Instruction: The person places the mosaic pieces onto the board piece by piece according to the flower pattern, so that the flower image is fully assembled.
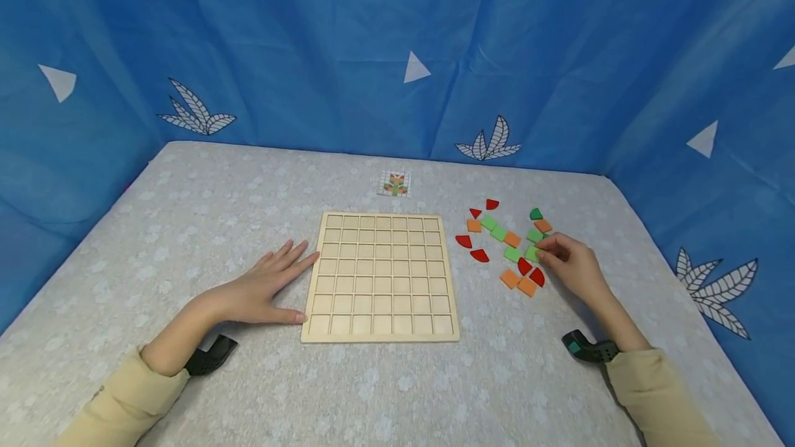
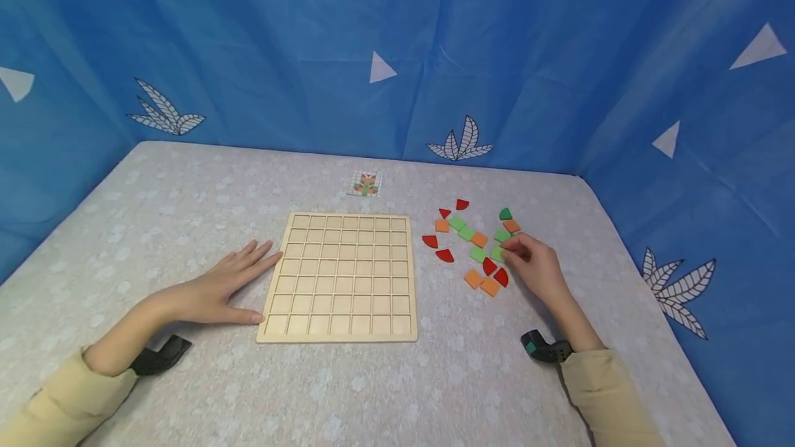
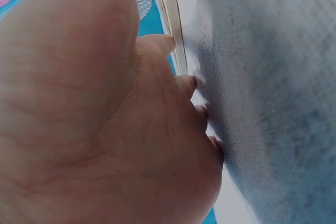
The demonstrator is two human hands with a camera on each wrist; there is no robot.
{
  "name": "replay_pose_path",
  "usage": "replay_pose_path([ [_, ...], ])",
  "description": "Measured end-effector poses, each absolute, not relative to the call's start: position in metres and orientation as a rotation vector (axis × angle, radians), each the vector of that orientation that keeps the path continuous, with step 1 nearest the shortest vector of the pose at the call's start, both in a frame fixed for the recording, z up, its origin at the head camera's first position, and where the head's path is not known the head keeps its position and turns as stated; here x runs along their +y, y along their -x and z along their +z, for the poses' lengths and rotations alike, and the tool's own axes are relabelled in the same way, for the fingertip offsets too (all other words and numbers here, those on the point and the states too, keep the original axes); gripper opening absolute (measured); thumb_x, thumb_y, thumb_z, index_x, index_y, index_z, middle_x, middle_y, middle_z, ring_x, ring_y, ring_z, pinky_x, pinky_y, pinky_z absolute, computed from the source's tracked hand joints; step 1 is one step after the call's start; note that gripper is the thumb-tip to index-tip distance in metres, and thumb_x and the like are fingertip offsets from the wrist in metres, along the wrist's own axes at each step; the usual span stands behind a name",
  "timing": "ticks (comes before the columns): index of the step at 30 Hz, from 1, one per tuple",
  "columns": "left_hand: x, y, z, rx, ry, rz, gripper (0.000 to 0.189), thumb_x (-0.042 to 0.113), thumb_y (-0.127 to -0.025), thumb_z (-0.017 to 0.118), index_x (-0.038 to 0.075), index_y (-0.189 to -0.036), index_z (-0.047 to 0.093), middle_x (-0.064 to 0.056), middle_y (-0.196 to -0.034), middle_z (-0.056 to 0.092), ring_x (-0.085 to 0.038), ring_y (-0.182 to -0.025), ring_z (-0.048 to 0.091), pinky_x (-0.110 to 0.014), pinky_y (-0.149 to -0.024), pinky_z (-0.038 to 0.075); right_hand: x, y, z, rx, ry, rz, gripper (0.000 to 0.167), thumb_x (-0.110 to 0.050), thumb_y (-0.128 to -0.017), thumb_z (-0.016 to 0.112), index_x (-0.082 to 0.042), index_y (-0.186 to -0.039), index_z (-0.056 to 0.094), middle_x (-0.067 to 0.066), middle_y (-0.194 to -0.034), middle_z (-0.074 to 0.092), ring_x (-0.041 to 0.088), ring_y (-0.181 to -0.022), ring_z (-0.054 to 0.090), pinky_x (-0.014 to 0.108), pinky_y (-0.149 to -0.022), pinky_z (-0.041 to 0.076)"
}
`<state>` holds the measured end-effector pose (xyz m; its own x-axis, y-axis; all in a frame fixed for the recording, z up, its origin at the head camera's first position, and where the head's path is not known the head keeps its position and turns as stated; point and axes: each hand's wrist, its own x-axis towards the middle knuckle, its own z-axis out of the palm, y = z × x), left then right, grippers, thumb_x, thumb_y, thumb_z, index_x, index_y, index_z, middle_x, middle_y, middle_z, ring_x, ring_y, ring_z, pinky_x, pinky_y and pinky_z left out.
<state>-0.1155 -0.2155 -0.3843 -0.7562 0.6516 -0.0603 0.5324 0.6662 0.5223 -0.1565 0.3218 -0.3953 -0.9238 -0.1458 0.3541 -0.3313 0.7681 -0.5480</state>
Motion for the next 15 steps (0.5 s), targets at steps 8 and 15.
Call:
replay_pose_path([
  [8,-0.217,0.114,-0.382,2.633,-0.936,0.723,0.097,0.056,-0.080,0.066,0.010,-0.151,0.018,-0.021,-0.153,0.004,-0.041,-0.137,-0.004,-0.062,-0.102,0.002,0.319,0.157,-0.393,-2.669,-0.396,1.009,0.011,0.010,-0.083,0.064,0.004,-0.093,0.066,0.014,-0.083,0.066,0.012,-0.065,0.061,0.015,-0.058,0.049],
  [15,-0.216,0.117,-0.385,2.638,-0.935,0.696,0.099,0.057,-0.079,0.065,0.010,-0.151,0.016,-0.020,-0.153,0.003,-0.039,-0.138,-0.006,-0.061,-0.103,0.002,0.319,0.155,-0.385,-2.676,-0.323,1.037,0.009,0.008,-0.086,0.062,0.006,-0.094,0.065,0.016,-0.083,0.066,0.016,-0.066,0.063,0.015,-0.058,0.049],
])
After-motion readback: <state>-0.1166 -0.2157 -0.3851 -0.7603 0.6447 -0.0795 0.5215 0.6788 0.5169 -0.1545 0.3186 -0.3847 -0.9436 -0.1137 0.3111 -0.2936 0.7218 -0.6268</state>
